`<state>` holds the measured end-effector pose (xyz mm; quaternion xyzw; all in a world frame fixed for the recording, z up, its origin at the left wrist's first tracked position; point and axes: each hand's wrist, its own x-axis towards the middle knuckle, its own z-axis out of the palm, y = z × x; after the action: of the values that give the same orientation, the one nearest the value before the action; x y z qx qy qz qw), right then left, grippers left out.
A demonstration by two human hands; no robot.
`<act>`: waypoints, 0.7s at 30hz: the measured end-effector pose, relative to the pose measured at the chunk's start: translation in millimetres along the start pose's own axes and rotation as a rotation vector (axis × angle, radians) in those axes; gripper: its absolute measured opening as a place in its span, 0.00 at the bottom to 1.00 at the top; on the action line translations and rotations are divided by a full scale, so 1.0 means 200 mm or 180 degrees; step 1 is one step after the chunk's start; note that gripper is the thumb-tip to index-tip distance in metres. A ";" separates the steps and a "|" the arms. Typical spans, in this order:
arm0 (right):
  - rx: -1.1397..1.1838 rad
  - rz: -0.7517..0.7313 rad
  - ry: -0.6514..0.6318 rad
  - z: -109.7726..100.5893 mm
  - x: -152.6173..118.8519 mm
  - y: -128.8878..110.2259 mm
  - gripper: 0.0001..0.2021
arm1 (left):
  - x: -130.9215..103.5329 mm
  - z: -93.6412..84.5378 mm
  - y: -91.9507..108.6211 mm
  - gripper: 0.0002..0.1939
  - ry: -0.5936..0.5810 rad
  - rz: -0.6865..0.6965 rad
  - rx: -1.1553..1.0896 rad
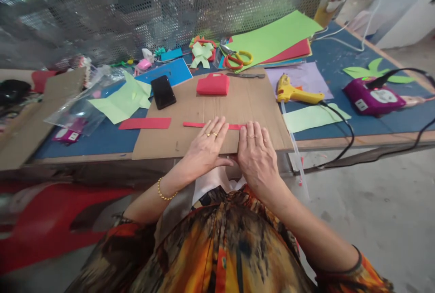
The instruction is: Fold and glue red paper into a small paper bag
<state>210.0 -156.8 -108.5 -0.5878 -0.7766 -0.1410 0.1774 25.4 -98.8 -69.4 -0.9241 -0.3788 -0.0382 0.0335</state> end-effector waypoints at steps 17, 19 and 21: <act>-0.0647 -0.0214 0.0341 0.02 0.03 -0.03 0.28 | -0.12 -0.01 -0.16 0.68 0.0297 -0.0313 0.0440; -0.0686 -0.0267 0.0385 0.02 0.04 -0.03 0.27 | -0.05 0.02 -0.11 0.63 0.0269 0.0006 0.0254; -0.0661 -0.0306 0.0410 0.01 0.04 -0.02 0.26 | -0.04 0.05 -0.09 0.64 0.0210 0.0037 0.0188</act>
<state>204.7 -150.3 -107.6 -0.5549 -0.7721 -0.2664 0.1582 6.5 -90.9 -78.9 -0.9231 -0.3730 -0.0572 0.0734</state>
